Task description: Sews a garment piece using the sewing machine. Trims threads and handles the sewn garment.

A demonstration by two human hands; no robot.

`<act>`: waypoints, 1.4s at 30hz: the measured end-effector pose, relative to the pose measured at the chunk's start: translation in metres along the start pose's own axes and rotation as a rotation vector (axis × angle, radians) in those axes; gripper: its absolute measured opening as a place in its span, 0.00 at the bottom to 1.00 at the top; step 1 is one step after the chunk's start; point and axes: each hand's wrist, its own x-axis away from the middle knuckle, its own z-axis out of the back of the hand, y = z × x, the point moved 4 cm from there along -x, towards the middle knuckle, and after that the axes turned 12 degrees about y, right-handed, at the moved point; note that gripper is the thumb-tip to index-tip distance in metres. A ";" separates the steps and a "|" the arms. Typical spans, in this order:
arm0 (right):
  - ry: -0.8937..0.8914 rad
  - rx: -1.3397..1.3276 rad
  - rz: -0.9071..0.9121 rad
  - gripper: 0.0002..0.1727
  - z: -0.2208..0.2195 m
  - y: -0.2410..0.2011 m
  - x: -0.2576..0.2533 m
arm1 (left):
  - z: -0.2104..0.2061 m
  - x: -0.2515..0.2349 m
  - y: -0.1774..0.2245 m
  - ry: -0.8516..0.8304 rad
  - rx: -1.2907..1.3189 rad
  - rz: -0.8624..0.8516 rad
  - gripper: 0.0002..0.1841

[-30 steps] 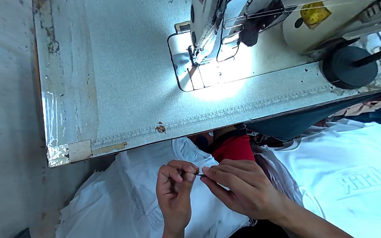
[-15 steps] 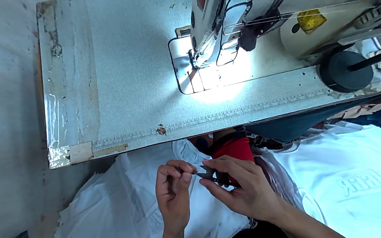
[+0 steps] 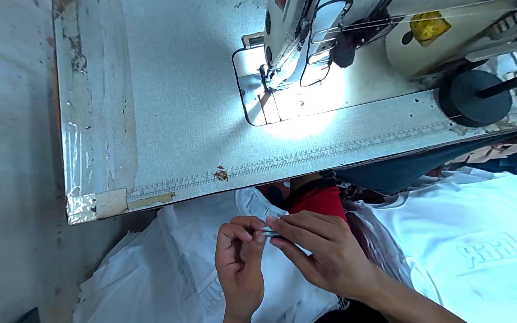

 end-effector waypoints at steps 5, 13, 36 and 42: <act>-0.003 -0.003 0.000 0.15 0.000 -0.001 -0.001 | -0.001 0.000 0.001 0.003 0.009 0.002 0.05; -0.010 0.016 0.009 0.15 0.002 -0.002 -0.002 | 0.000 -0.001 0.003 0.005 -0.043 -0.019 0.05; -0.018 0.013 0.003 0.15 0.002 0.002 0.001 | 0.000 0.000 0.003 -0.006 -0.099 -0.041 0.05; -0.033 0.042 0.019 0.15 0.001 0.003 0.002 | 0.002 0.000 0.003 -0.010 -0.117 -0.040 0.05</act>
